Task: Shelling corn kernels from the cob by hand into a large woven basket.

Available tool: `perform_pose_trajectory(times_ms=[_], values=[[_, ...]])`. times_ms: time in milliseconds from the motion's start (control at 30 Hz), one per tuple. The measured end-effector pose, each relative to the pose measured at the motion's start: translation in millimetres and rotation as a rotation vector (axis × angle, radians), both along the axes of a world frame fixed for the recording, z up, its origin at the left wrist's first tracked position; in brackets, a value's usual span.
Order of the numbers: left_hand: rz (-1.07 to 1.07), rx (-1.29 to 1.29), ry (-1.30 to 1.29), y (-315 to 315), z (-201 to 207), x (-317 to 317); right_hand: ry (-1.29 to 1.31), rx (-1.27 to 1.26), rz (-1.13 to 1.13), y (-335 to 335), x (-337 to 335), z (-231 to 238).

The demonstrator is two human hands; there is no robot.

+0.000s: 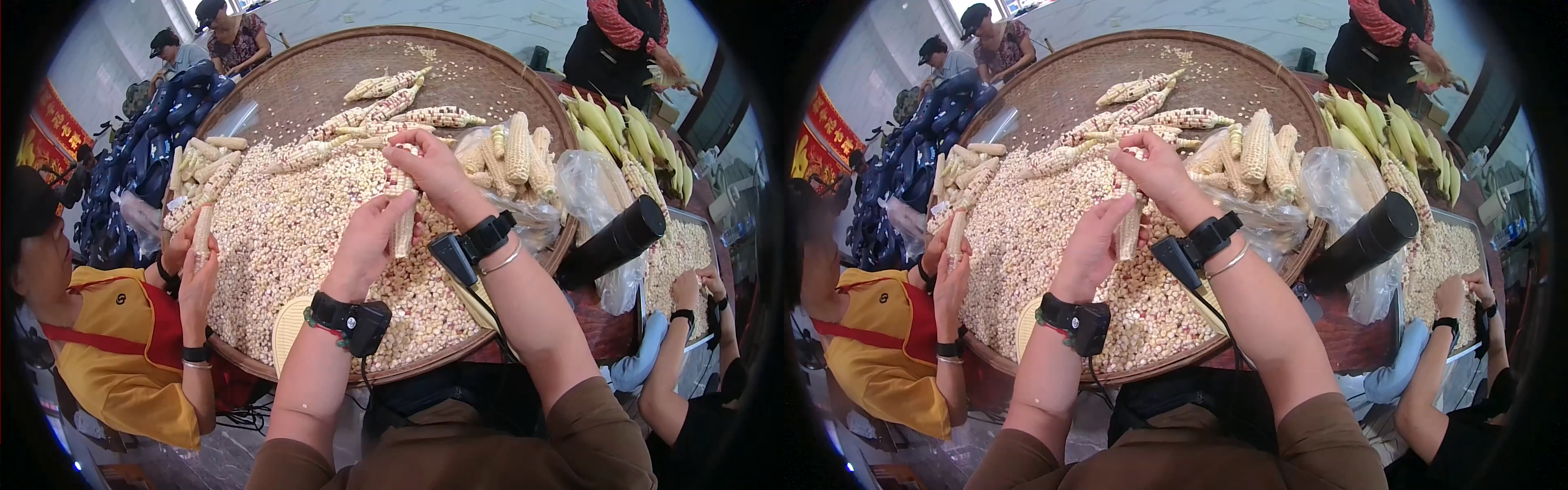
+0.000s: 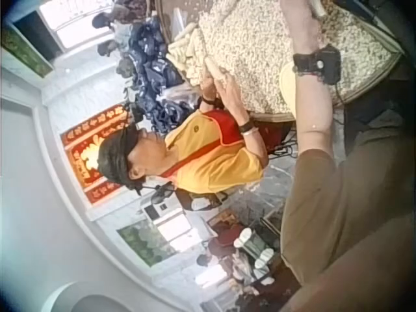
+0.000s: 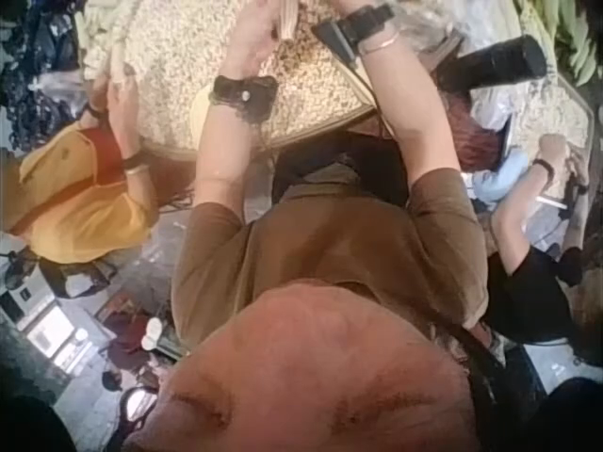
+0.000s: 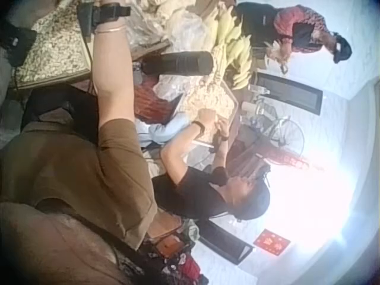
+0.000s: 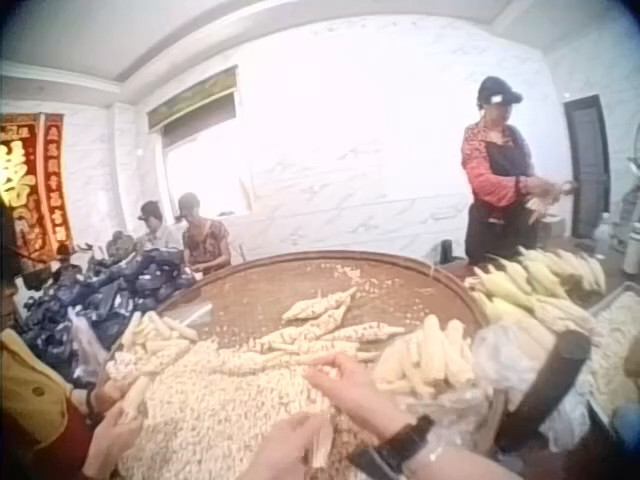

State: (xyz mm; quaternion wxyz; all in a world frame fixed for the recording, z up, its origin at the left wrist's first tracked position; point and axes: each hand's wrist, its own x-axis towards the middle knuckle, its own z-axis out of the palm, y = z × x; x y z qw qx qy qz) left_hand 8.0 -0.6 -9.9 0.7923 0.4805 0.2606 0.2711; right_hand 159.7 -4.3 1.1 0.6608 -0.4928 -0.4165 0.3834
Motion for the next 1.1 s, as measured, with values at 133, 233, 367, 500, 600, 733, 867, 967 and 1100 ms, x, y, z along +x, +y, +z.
perform_pose_trajectory(times_ms=[133,233,367,500,600,733,867,967,1100], values=[[0.061,0.051,0.077,-1.7,1.5,-1.1,-0.004,-0.026,0.030,-2.8,-2.9,2.6],[0.043,0.057,0.062,-0.7,1.5,-1.4,-0.028,-0.041,0.029,-3.4,-2.0,3.2],[0.028,0.086,0.067,-1.8,4.9,-2.5,-0.025,-0.041,0.026,-2.5,0.7,3.4],[0.019,0.087,0.041,-2.7,6.3,-3.8,-0.010,-0.022,0.036,-1.4,0.9,3.3],[-0.005,0.080,0.015,-1.0,5.9,-5.6,0.010,-0.034,0.036,-1.4,0.4,5.0],[-0.026,0.065,-0.005,-2.1,8.1,-5.7,0.041,-0.017,0.039,-0.4,4.7,3.5],[-0.042,-0.002,-0.073,-0.9,8.9,-6.7,0.143,0.000,0.101,-3.2,7.8,7.4],[-0.070,-0.073,-0.160,2.3,11.1,-9.8,0.334,0.031,0.193,-3.3,9.8,9.6],[-0.091,-0.101,-0.209,-0.2,15.2,-10.6,0.377,0.059,0.234,-3.7,9.8,10.6]])
